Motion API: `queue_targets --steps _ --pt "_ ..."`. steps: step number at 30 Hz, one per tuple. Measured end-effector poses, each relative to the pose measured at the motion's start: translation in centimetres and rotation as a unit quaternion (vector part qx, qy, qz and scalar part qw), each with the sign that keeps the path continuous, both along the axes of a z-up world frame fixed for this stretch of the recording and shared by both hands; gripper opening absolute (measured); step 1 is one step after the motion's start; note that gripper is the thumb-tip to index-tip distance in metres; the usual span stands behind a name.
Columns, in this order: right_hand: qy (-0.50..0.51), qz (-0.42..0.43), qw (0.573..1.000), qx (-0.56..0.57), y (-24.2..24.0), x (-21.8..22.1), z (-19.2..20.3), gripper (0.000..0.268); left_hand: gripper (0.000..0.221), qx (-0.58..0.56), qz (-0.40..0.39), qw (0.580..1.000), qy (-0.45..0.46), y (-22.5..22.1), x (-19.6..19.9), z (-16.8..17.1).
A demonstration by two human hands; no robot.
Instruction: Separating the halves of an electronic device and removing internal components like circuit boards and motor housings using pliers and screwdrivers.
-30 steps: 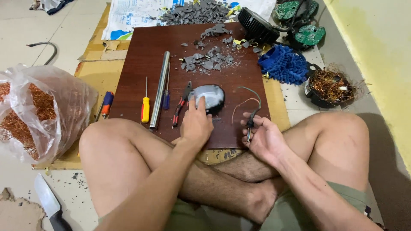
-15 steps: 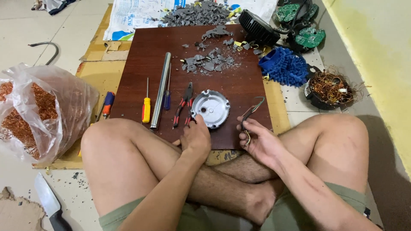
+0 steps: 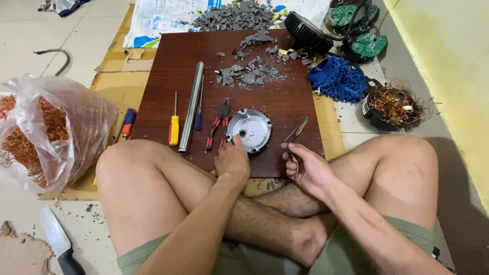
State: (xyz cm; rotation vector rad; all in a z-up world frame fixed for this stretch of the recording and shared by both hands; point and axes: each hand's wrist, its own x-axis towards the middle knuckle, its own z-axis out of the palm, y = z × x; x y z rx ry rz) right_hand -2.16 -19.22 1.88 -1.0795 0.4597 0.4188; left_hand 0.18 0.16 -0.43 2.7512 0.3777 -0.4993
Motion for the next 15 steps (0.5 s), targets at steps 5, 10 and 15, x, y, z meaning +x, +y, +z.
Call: queue_targets --steps 5,10,15 --pt "-0.106 0.026 0.969 -0.223 -0.6 1.5 -0.2 0.016 0.051 0.013 -0.020 0.999 -0.030 0.4 0.0 -0.1" --pt "-0.201 0.068 0.850 -0.482 -8.6 7.3 2.9 0.036 0.068 -0.027 0.002 1.000 -0.016 0.1 -0.9 0.9" --pt "-0.083 0.044 0.834 -0.544 -12.0 8.0 14.0 0.044 0.062 -0.063 0.010 0.998 -0.011 -0.4 -2.0 4.7"
